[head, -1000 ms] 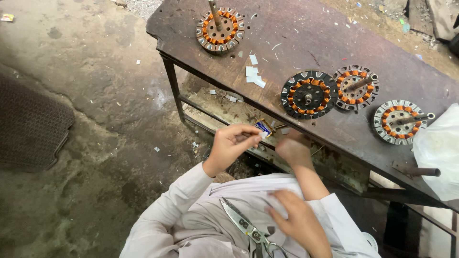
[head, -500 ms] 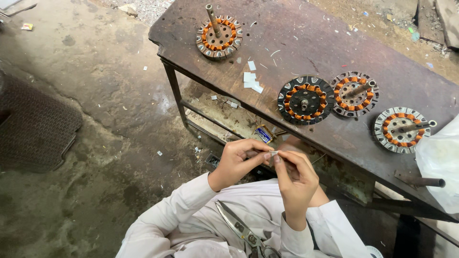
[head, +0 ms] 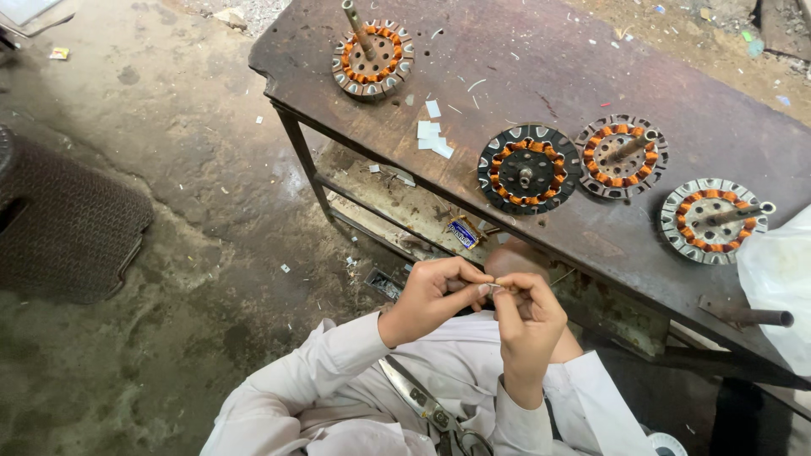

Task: The person cuts small rectangular pieces of white insulating material using shears and inserts them into the slots of a motor stator. The person repeats this process for several slots, placing the stator on the table between insertions.

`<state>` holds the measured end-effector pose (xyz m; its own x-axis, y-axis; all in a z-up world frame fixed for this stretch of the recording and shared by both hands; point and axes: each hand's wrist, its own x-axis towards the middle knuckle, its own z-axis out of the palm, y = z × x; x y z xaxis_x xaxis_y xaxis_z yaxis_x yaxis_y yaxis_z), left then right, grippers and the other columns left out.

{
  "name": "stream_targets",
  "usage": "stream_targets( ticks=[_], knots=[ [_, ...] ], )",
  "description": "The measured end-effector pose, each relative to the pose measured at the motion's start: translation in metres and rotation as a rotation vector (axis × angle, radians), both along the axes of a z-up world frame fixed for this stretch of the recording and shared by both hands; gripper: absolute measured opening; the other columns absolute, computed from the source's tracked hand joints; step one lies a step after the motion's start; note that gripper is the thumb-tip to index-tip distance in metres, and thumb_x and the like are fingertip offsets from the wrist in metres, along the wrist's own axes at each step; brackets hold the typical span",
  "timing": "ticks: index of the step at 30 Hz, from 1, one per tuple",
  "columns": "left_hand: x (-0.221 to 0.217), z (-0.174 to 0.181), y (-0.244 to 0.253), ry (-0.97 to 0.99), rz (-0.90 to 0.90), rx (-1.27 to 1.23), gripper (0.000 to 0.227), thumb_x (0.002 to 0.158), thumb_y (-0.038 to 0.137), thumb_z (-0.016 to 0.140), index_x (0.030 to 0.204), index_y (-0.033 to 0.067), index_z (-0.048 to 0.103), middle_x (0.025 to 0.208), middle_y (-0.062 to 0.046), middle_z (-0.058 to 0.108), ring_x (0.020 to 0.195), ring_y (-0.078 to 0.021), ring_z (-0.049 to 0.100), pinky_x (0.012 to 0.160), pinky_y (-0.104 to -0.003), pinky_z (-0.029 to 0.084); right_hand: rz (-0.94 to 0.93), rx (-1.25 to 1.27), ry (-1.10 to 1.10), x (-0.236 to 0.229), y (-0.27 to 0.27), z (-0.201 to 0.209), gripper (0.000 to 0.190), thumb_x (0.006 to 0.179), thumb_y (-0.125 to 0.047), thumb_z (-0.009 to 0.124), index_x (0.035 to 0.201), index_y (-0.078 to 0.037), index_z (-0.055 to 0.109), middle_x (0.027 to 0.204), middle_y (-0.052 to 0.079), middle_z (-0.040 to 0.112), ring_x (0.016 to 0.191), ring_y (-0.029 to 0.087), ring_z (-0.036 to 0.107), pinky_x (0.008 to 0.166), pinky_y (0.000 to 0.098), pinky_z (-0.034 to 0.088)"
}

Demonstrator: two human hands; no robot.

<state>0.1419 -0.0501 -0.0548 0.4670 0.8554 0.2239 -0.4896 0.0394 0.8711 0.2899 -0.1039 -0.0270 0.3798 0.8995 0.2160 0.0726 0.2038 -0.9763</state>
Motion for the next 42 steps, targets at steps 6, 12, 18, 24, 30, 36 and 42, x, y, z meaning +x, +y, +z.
stream_targets(
  ticks=[6, 12, 18, 24, 30, 36, 42],
  knots=[
    [0.008, 0.001, -0.003, -0.061, -0.09, -0.115, 0.009, 0.102, 0.002, 0.065, 0.107, -0.0051, 0.064, 0.091, -0.007, 0.07, 0.077, -0.0089, 0.067, 0.067, -0.024, 0.055, 0.037, -0.04, -0.061, 0.008, -0.005, 0.003, 0.011, 0.095, 0.006, 0.063, 0.105, 0.002, 0.065, 0.083, 0.001, 0.065, 0.071, 0.002, 0.058, 0.061, 0.0162, 0.044],
    [0.007, -0.009, -0.006, -0.027, -0.127, -0.196, 0.008, 0.103, 0.006, 0.063, 0.099, 0.0037, 0.056, 0.078, -0.003, 0.064, 0.065, -0.0063, 0.061, 0.053, -0.022, 0.047, 0.016, -0.026, -0.233, 0.005, -0.001, -0.002, 0.006, 0.094, 0.006, 0.066, 0.098, 0.002, 0.066, 0.079, 0.001, 0.063, 0.067, 0.003, 0.052, 0.056, 0.0184, 0.037],
    [0.001, -0.024, 0.012, -0.069, -0.192, -0.187, 0.02, 0.099, 0.003, 0.065, 0.094, 0.0086, 0.047, 0.08, 0.002, 0.061, 0.063, -0.0012, 0.051, 0.051, -0.019, 0.038, 0.071, -0.005, -0.464, -0.001, -0.004, 0.015, 0.01, 0.092, 0.005, 0.069, 0.101, 0.002, 0.069, 0.086, 0.005, 0.072, 0.072, 0.007, 0.066, 0.064, 0.0215, 0.052],
    [-0.023, -0.022, 0.032, -0.015, -0.306, -0.216, 0.018, 0.095, -0.001, 0.064, 0.091, 0.0078, 0.049, 0.074, 0.002, 0.059, 0.06, -0.0017, 0.05, 0.049, -0.019, 0.037, 0.213, 0.048, -0.623, -0.016, -0.002, 0.045, 0.025, 0.078, 0.006, 0.075, 0.102, 0.004, 0.069, 0.09, 0.01, 0.073, 0.078, 0.015, 0.075, 0.069, 0.0264, 0.058],
    [-0.032, 0.022, 0.043, 0.248, -0.32, 0.069, 0.009, 0.093, 0.001, 0.062, 0.096, 0.0041, 0.055, 0.076, -0.002, 0.065, 0.063, -0.0048, 0.055, 0.055, -0.022, 0.043, 0.111, 0.163, -0.7, -0.021, -0.002, 0.052, 0.019, 0.08, 0.006, 0.079, 0.095, 0.003, 0.069, 0.093, 0.011, 0.073, 0.079, 0.018, 0.074, 0.071, 0.0261, 0.057],
    [-0.023, 0.068, 0.076, 0.437, 0.214, 0.748, 0.011, 0.099, 0.009, 0.068, 0.109, 0.0033, 0.066, 0.098, -0.008, 0.07, 0.088, -0.0185, 0.069, 0.076, -0.031, 0.054, -0.079, 0.173, -0.589, -0.005, 0.001, 0.049, 0.015, 0.085, 0.009, 0.079, 0.097, 0.005, 0.07, 0.093, 0.01, 0.073, 0.08, 0.014, 0.071, 0.07, 0.0247, 0.057],
    [0.011, 0.088, 0.196, 0.391, 0.395, 0.871, 0.046, 0.096, 0.019, 0.078, 0.133, -0.0014, 0.057, 0.123, -0.018, 0.064, 0.116, -0.0352, 0.06, 0.101, -0.042, 0.048, -0.144, 0.167, -0.308, 0.011, 0.014, 0.037, 0.01, 0.091, 0.007, 0.074, 0.099, 0.007, 0.069, 0.097, 0.01, 0.071, 0.083, 0.011, 0.073, 0.071, 0.0213, 0.059]
  ],
)
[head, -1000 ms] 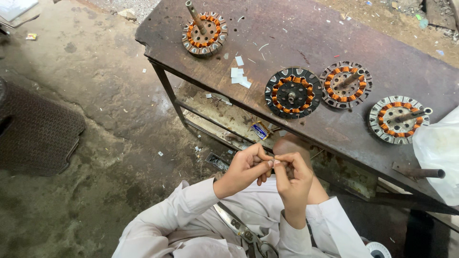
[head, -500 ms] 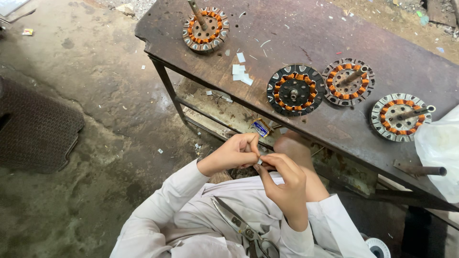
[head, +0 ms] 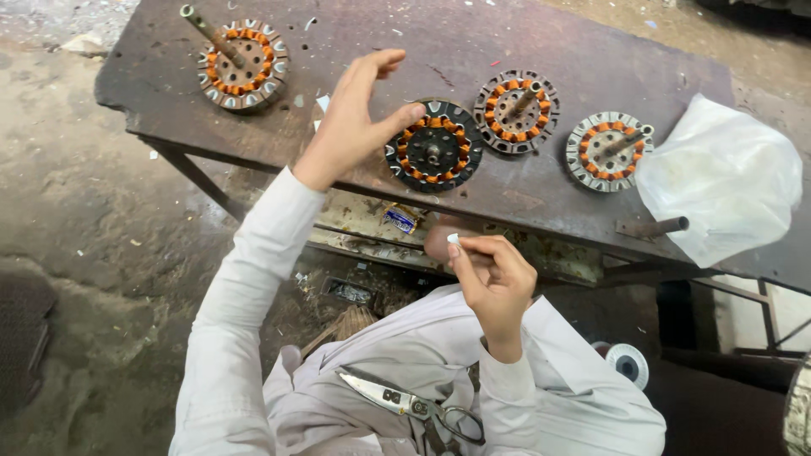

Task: The person cuts small rectangular pieces of white insulating material using shears and inserts them into the slots of a motor stator. The person repeats this process for several slots, placing the stator on the table between insertions.

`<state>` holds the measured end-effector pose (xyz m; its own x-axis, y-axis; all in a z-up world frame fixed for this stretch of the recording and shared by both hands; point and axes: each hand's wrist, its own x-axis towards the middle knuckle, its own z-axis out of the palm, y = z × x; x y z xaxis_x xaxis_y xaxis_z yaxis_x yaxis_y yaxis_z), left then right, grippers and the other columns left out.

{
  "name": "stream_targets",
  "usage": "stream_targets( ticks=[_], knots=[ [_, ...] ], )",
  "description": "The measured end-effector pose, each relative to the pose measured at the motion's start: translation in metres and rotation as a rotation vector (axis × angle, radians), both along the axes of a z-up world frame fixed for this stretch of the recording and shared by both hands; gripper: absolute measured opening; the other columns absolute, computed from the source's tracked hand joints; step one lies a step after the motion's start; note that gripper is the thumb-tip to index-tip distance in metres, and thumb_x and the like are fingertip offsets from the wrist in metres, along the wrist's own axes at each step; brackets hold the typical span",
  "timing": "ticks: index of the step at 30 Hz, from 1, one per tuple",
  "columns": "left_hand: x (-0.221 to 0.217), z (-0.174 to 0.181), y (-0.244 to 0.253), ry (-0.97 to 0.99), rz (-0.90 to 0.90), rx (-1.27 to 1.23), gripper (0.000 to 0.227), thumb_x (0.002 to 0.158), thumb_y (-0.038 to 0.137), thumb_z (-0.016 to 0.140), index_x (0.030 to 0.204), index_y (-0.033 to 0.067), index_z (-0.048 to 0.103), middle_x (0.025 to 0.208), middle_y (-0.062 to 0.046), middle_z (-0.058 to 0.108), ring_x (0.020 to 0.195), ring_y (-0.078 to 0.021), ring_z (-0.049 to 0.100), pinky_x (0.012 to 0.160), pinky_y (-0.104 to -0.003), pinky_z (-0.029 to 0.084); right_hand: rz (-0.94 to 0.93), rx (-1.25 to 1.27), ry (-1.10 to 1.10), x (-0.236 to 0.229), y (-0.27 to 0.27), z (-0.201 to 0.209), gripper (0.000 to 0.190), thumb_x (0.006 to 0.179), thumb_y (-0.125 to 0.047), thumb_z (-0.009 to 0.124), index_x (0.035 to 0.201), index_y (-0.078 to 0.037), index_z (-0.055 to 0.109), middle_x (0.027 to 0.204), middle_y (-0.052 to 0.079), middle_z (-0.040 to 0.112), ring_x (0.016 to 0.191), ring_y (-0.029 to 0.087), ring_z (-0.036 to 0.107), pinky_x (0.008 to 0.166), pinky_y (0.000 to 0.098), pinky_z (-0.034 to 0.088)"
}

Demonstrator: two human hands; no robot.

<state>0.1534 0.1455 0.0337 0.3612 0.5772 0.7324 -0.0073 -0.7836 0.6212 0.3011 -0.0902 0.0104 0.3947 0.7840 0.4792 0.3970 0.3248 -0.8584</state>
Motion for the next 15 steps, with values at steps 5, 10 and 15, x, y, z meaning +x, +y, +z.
stream_targets(
  ticks=[5, 10, 15],
  knots=[
    [0.043, -0.016, -0.009, 0.032, -0.107, -0.187, 0.037, 0.093, 0.011, 0.075, 0.128, 0.0035, 0.065, 0.123, -0.014, 0.07, 0.117, -0.0303, 0.068, 0.103, -0.037, 0.05, -0.107, 0.017, 0.137, 0.009, 0.043, -0.005, 0.01, 0.094, 0.005, 0.074, 0.102, 0.007, 0.069, 0.095, 0.01, 0.074, 0.08, 0.011, 0.072, 0.069, 0.02, 0.055],
    [0.029, -0.023, -0.065, -0.049, 0.022, -0.252, 0.036, 0.092, 0.002, 0.074, 0.127, 0.0038, 0.064, 0.117, -0.013, 0.069, 0.109, -0.0289, 0.068, 0.094, -0.036, 0.053, -0.102, 0.185, 0.333, 0.008, 0.085, -0.008, 0.012, 0.097, 0.004, 0.072, 0.108, 0.007, 0.067, 0.098, 0.01, 0.073, 0.081, 0.009, 0.069, 0.074, 0.0217, 0.057],
    [0.022, -0.019, -0.096, -0.084, 0.105, -0.132, 0.035, 0.093, 0.0, 0.073, 0.127, 0.0035, 0.063, 0.117, -0.014, 0.066, 0.107, -0.0328, 0.065, 0.093, -0.04, 0.051, -0.209, 0.2, 0.272, -0.013, 0.085, -0.01, 0.01, 0.096, 0.005, 0.072, 0.105, 0.006, 0.067, 0.097, 0.008, 0.07, 0.08, 0.009, 0.068, 0.071, 0.0213, 0.056]
  ],
)
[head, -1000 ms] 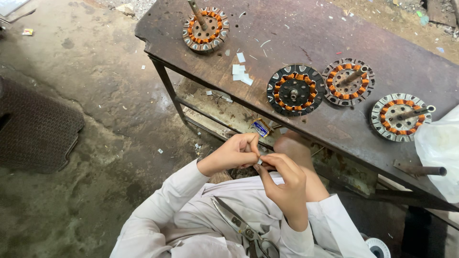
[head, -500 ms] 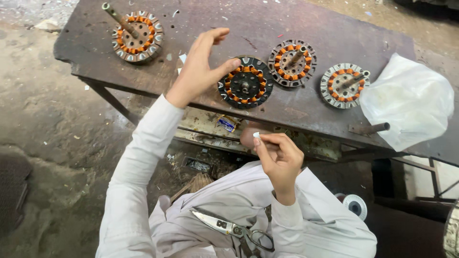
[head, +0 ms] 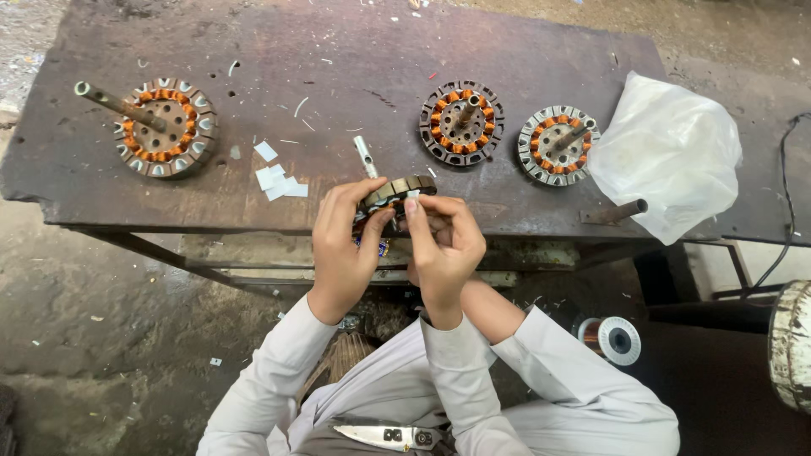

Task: The person cuts small rectangular pieces of white insulating material using shears and inserts them into the slots of a motor stator. The person repeats this process for several slots, placing the stator on the table between insertions.

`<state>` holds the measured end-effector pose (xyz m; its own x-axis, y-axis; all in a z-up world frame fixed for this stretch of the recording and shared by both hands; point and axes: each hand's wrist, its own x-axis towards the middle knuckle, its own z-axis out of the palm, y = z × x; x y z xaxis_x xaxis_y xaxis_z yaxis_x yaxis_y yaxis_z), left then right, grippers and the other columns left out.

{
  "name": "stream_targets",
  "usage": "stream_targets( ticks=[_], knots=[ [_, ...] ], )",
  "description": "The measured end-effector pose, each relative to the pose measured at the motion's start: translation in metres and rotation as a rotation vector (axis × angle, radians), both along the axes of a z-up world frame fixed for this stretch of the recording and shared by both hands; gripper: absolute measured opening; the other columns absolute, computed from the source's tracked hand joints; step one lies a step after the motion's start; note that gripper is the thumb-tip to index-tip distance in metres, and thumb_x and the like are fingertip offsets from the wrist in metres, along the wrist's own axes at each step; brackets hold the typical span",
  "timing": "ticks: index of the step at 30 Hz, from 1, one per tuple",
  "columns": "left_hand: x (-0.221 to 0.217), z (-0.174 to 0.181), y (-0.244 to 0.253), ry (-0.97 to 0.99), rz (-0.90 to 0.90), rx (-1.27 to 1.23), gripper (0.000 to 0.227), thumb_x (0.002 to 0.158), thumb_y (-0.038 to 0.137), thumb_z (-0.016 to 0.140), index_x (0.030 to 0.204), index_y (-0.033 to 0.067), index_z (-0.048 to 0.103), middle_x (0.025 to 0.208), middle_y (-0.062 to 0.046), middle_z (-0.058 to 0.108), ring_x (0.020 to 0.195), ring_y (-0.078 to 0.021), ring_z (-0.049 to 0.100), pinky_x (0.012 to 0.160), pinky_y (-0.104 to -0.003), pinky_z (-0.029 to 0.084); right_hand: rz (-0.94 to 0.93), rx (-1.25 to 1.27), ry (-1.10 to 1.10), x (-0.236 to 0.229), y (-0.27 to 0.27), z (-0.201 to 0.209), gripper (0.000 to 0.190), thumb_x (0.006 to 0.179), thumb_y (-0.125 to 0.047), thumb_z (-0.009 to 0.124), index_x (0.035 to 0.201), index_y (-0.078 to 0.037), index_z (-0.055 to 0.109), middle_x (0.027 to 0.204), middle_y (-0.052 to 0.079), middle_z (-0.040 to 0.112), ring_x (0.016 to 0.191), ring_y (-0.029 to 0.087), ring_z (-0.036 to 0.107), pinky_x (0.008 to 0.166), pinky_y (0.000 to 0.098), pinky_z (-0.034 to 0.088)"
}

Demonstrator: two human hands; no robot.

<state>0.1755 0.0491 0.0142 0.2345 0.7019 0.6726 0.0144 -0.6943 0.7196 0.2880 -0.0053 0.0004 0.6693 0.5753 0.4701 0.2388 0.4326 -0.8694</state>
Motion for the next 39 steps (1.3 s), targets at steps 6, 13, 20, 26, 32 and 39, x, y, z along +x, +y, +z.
stream_targets(
  ticks=[6, 13, 20, 26, 32, 39],
  knots=[
    [0.006, -0.006, -0.004, 0.049, 0.031, 0.1, 0.035, 0.092, 0.0, 0.075, 0.125, 0.0044, 0.064, 0.116, -0.011, 0.069, 0.105, -0.0301, 0.065, 0.092, -0.04, 0.049, -0.198, -0.127, -0.32, -0.008, -0.016, 0.023, 0.011, 0.094, 0.006, 0.073, 0.104, 0.004, 0.069, 0.099, 0.009, 0.07, 0.081, 0.012, 0.07, 0.071, 0.0239, 0.058],
    [0.009, -0.009, -0.007, 0.094, 0.009, 0.179, 0.037, 0.093, -0.001, 0.077, 0.126, 0.0047, 0.063, 0.122, -0.009, 0.07, 0.11, -0.0285, 0.066, 0.096, -0.041, 0.048, -0.293, -0.282, -0.56, -0.008, -0.033, 0.041, 0.016, 0.093, 0.008, 0.072, 0.108, 0.003, 0.069, 0.101, 0.012, 0.07, 0.083, 0.022, 0.072, 0.074, 0.0301, 0.059],
    [0.011, -0.009, -0.009, 0.131, -0.001, 0.195, 0.036, 0.093, -0.001, 0.078, 0.125, 0.0052, 0.063, 0.123, -0.008, 0.07, 0.111, -0.0278, 0.066, 0.096, -0.04, 0.047, -0.08, -0.316, 0.02, 0.008, -0.031, 0.031, 0.01, 0.094, 0.005, 0.073, 0.103, 0.004, 0.069, 0.087, 0.01, 0.071, 0.07, 0.012, 0.068, 0.061, 0.0261, 0.055],
    [0.003, -0.004, -0.003, 0.138, -0.045, 0.075, 0.034, 0.094, 0.001, 0.078, 0.125, 0.0054, 0.064, 0.121, -0.011, 0.069, 0.11, -0.0291, 0.065, 0.095, -0.039, 0.049, 0.115, -0.16, -0.058, 0.024, -0.03, 0.025, 0.033, 0.094, -0.002, 0.079, 0.12, 0.003, 0.06, 0.109, 0.011, 0.069, 0.098, 0.012, 0.07, 0.087, 0.0255, 0.06],
    [-0.013, 0.002, 0.015, 0.171, -0.173, 0.018, 0.045, 0.089, 0.011, 0.084, 0.128, 0.0042, 0.064, 0.122, -0.015, 0.065, 0.112, -0.0316, 0.063, 0.096, -0.038, 0.051, -0.126, -0.123, -0.815, 0.03, -0.021, 0.03, 0.037, 0.079, -0.006, 0.08, 0.114, -0.001, 0.067, 0.12, 0.023, 0.063, 0.108, 0.035, 0.062, 0.093, 0.0394, 0.053],
    [-0.012, -0.011, 0.02, 0.095, -0.129, 0.002, 0.041, 0.087, 0.01, 0.086, 0.123, 0.0043, 0.067, 0.12, -0.013, 0.068, 0.11, -0.0288, 0.066, 0.092, -0.037, 0.054, 0.108, -0.085, -0.527, 0.03, -0.012, 0.008, 0.032, 0.095, -0.003, 0.079, 0.126, -0.005, 0.069, 0.13, 0.013, 0.068, 0.115, 0.027, 0.07, 0.096, 0.0318, 0.058]
  ],
)
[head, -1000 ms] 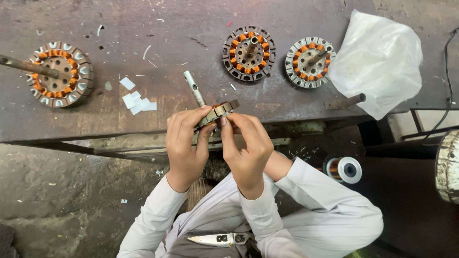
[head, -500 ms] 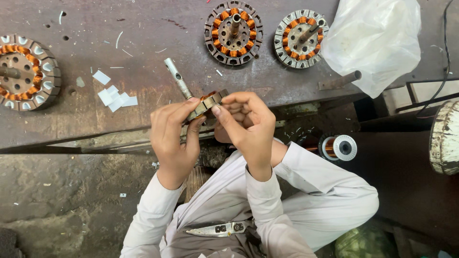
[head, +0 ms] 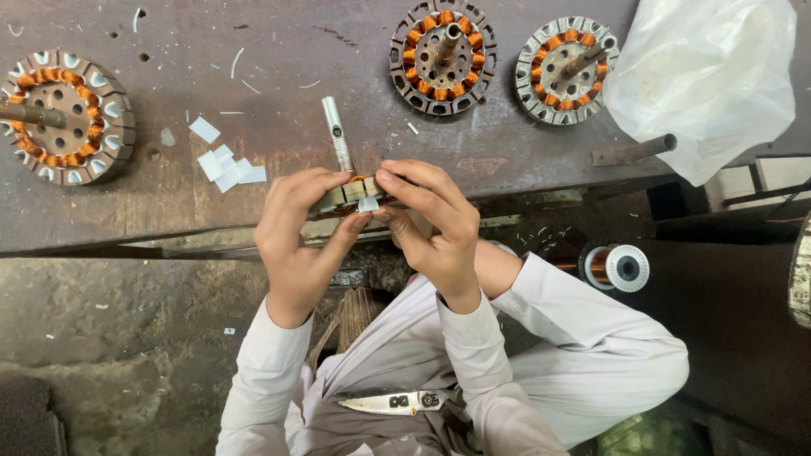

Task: The person cuts small rectangular pieces of white insulating material using shears and inserts them into the slots of a motor stator. The person repeats this process for several slots, placing the stator on the table between insertions.

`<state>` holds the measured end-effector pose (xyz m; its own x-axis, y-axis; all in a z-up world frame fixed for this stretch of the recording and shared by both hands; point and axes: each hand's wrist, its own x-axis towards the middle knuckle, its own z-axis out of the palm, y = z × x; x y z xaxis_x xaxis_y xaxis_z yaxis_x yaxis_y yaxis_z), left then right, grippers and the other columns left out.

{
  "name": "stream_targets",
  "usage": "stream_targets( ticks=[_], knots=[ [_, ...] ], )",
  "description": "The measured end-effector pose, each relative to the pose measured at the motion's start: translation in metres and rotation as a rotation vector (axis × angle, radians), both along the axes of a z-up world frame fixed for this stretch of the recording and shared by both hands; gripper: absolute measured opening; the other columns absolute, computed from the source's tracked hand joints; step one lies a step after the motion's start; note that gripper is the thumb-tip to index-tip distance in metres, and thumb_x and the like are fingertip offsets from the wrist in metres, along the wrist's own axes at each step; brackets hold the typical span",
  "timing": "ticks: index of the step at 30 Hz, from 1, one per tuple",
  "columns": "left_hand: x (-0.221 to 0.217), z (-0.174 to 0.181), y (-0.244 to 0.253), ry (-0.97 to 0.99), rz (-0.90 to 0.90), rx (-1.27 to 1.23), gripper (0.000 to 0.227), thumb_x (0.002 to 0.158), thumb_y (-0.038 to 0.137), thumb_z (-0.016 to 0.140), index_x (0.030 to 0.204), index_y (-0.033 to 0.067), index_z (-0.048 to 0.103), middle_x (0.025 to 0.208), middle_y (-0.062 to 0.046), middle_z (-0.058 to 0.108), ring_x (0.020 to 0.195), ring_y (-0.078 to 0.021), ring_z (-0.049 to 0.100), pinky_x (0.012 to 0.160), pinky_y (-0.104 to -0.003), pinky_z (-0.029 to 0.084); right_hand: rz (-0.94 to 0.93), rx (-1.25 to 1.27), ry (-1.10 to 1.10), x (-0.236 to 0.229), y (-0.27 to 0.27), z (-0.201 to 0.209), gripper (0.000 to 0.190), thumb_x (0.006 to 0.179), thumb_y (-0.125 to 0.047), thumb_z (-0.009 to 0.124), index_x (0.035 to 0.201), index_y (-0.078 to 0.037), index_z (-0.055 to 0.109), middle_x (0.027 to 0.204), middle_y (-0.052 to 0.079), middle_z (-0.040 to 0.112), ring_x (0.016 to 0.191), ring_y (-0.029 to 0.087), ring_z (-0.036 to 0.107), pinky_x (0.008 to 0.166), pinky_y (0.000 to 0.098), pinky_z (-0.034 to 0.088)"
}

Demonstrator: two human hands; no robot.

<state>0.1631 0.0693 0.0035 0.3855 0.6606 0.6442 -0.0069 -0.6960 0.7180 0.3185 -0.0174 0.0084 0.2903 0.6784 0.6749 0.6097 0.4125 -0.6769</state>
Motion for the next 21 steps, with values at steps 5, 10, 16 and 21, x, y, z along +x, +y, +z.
stream_targets(
  ticks=[5, 10, 16, 21],
  knots=[
    [-0.003, -0.008, 0.0, -0.016, 0.008, 0.016, 0.038, 0.087, 0.009, 0.087, 0.12, 0.0052, 0.068, 0.116, -0.012, 0.07, 0.107, -0.0282, 0.066, 0.088, -0.035, 0.053, -0.037, 0.056, -0.044, -0.006, -0.001, -0.009, 0.031, 0.094, 0.0, 0.08, 0.122, -0.005, 0.069, 0.126, 0.011, 0.068, 0.117, 0.027, 0.07, 0.095, 0.0325, 0.059],
    [-0.003, -0.014, -0.003, -0.075, -0.018, 0.031, 0.031, 0.09, 0.011, 0.085, 0.114, 0.0071, 0.067, 0.114, -0.009, 0.072, 0.103, -0.0247, 0.068, 0.088, -0.035, 0.053, -0.051, 0.1, -0.049, -0.01, -0.004, -0.012, 0.029, 0.092, 0.001, 0.081, 0.117, -0.005, 0.068, 0.121, 0.01, 0.068, 0.113, 0.028, 0.07, 0.094, 0.0343, 0.059],
    [-0.003, -0.016, -0.007, -0.069, -0.014, 0.066, 0.03, 0.089, 0.017, 0.085, 0.114, 0.0097, 0.068, 0.113, -0.008, 0.071, 0.104, -0.026, 0.065, 0.087, -0.035, 0.05, -0.029, 0.143, -0.119, -0.007, -0.007, -0.02, 0.03, 0.092, 0.0, 0.081, 0.117, -0.005, 0.066, 0.122, 0.011, 0.065, 0.113, 0.031, 0.069, 0.097, 0.0411, 0.06],
    [-0.004, -0.018, -0.007, -0.065, -0.033, 0.111, 0.033, 0.087, 0.017, 0.085, 0.114, 0.0113, 0.068, 0.113, -0.007, 0.071, 0.103, -0.0261, 0.065, 0.087, -0.035, 0.047, -0.015, 0.18, -0.127, -0.005, -0.009, -0.025, 0.031, 0.092, -0.001, 0.079, 0.119, -0.004, 0.064, 0.121, 0.013, 0.064, 0.112, 0.033, 0.068, 0.102, 0.0469, 0.061]
  ],
)
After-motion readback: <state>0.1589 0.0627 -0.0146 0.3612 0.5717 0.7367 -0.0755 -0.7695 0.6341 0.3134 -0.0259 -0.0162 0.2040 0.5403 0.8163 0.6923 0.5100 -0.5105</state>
